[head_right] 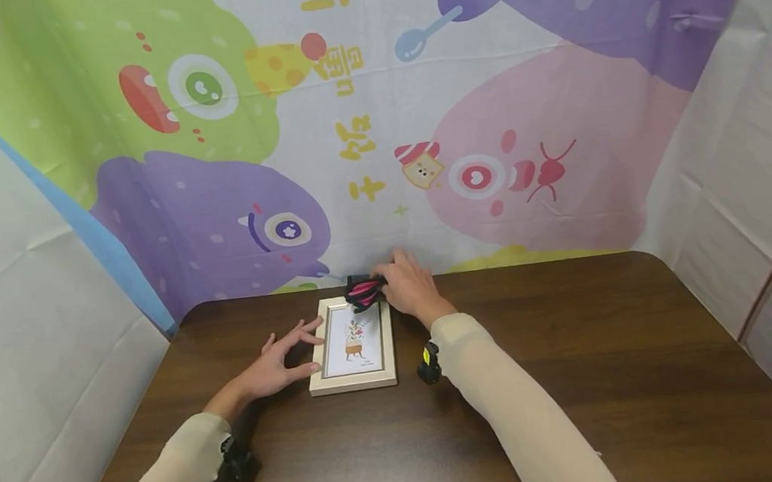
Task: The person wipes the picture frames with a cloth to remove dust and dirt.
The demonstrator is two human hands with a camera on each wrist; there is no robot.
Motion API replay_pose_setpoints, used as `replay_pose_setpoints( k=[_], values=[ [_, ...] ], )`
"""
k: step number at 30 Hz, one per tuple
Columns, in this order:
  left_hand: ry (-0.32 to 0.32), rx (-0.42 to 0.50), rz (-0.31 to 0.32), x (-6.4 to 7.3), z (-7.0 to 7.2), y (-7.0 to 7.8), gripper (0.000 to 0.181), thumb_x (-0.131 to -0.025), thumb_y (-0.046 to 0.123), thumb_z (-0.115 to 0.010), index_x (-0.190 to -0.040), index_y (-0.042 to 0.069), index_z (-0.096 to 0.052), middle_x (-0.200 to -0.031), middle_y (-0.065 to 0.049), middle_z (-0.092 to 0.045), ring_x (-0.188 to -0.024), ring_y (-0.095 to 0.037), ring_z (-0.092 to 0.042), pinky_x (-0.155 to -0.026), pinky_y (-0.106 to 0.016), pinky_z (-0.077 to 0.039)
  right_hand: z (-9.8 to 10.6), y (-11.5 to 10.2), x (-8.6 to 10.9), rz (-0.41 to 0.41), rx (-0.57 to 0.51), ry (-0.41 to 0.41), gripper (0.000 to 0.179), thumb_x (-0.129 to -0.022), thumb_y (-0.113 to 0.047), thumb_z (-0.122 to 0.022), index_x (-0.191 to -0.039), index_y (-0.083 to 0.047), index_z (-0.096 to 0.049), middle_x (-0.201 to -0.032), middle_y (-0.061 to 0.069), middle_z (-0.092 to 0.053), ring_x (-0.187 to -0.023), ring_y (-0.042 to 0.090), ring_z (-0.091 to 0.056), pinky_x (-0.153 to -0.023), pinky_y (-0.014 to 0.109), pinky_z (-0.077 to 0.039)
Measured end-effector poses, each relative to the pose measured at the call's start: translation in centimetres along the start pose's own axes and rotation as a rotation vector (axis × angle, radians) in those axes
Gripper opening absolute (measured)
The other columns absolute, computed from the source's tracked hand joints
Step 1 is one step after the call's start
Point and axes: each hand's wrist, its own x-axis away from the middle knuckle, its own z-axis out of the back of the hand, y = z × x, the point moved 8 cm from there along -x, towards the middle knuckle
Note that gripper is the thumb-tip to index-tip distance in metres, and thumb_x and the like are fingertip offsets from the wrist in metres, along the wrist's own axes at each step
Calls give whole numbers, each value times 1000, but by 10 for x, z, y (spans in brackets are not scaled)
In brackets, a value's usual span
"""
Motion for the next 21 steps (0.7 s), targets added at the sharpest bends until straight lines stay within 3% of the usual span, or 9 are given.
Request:
replay_pose_setpoints(
  k=[6, 13, 17, 21],
  values=[
    [0, 4, -3, 0, -1, 0, 41, -88, 44, -71, -123, 28, -58, -157, 10, -29, -148, -32, -13, -104, -71, 8, -8, -2, 2, 6, 67, -37, 26, -95, -25, -65, -120, -25, -69, -108, 1, -57, -98, 24, -53, -74, 43, -49],
    [-1, -1, -2, 0, 0, 0, 41, -87, 45, -71, -123, 28, -59, -157, 9, -30, -148, -31, -13, -104, -71, 8, -16, -1, 3, 10, 24, -86, 25, -97, -21, -61, -121, -25, -67, -111, -1, -66, -102, 22, -61, -80, 45, -51],
    [-2, -2, -5, 0, 0, 0, 42, -87, 45, -71, -124, 28, -59, -157, 8, -30, -148, -31, -13, -104, -71, 8, -18, -1, 3, 12, 9, -110, 26, -99, -21, -58, -124, -26, -65, -118, -2, -66, -106, 23, -62, -83, 46, -50],
    [5, -3, -19, 0, 1, 2, 41, -88, 44, -71, -124, 27, -59, -157, 7, -30, -147, -32, -13, -104, -71, 8, -24, -4, 5, 64, 11, -180, 28, -100, -24, -56, -128, -26, -63, -125, 0, -62, -114, 25, -58, -94, 46, -46]
  ],
)
